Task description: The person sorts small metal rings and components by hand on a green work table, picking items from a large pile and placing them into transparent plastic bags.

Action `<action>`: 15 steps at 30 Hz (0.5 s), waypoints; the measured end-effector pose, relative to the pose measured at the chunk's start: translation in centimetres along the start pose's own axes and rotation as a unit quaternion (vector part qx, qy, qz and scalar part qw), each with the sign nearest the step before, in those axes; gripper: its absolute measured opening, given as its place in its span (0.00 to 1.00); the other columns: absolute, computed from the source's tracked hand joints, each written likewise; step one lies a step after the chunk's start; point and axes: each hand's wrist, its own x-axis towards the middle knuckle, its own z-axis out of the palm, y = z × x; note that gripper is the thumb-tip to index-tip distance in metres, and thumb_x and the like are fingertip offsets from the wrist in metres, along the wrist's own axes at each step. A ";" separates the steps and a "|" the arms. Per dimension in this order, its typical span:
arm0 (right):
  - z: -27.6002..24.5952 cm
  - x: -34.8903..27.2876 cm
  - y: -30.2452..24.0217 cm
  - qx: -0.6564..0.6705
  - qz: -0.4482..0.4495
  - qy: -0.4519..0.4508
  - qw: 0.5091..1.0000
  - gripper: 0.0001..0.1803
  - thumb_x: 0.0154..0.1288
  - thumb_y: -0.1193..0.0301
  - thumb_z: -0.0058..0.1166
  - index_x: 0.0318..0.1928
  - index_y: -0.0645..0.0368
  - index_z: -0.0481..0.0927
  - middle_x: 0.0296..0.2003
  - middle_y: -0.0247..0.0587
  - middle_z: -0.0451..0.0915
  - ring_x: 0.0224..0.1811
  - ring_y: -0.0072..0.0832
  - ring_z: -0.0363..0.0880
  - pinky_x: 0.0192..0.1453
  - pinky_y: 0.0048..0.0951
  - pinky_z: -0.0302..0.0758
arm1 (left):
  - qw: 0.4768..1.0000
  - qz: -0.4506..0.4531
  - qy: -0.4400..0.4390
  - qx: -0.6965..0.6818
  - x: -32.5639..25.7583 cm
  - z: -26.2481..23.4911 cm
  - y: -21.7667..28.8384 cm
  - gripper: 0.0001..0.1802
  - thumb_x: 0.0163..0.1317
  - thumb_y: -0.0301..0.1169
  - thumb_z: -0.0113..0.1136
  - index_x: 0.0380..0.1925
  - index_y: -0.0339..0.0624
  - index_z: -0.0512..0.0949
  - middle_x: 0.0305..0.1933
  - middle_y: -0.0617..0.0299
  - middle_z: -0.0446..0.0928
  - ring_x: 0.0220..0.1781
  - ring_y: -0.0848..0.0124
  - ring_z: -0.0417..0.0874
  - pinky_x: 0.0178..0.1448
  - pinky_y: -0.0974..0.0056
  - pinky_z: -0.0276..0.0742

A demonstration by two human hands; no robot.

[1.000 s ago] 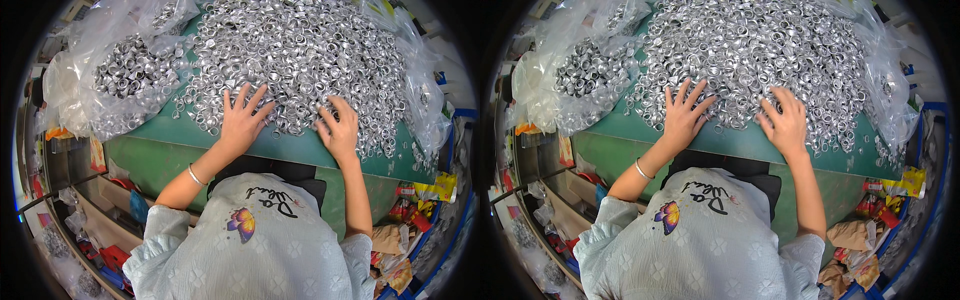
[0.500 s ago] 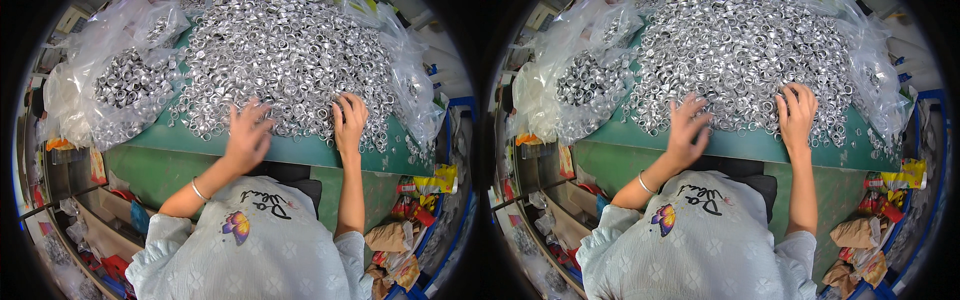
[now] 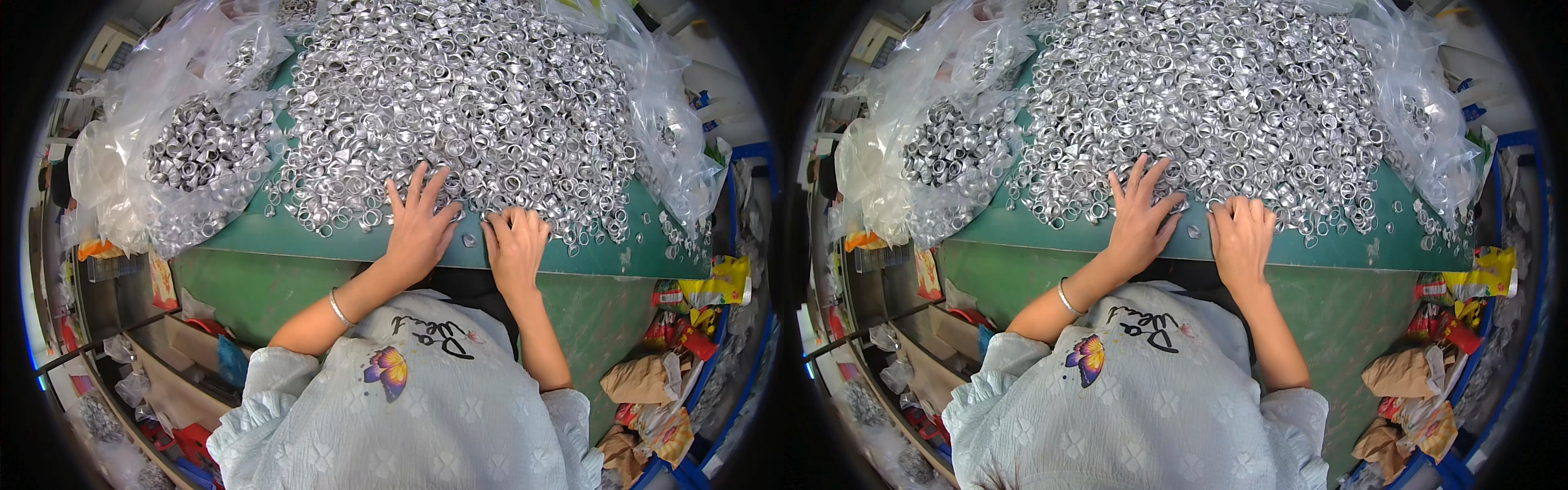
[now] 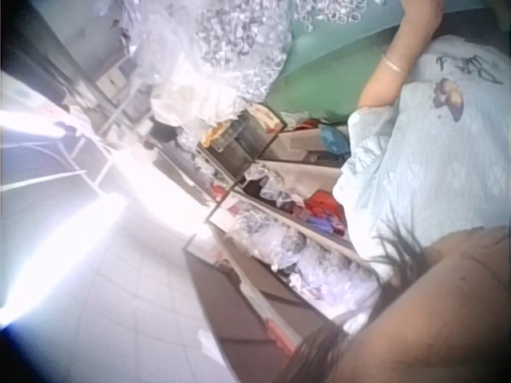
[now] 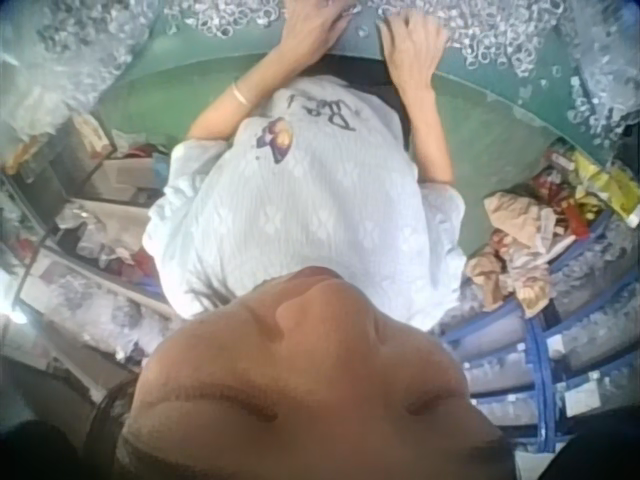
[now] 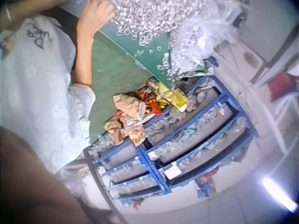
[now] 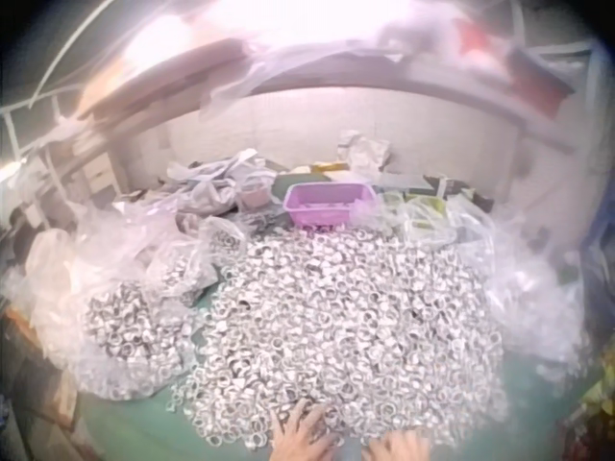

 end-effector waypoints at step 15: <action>-0.4 -2.4 -1.1 0.677 0.294 -0.023 0.674 0.06 0.61 0.78 0.51 0.37 0.68 0.76 0.35 0.33 0.73 0.37 0.18 0.70 0.43 0.18 0.66 | 0.921 -0.037 0.007 -0.387 0.0 -1.2 3.0 0.19 0.47 0.18 0.63 0.43 0.36 0.75 0.38 0.57 0.76 0.37 0.69 0.78 0.41 0.68 0.74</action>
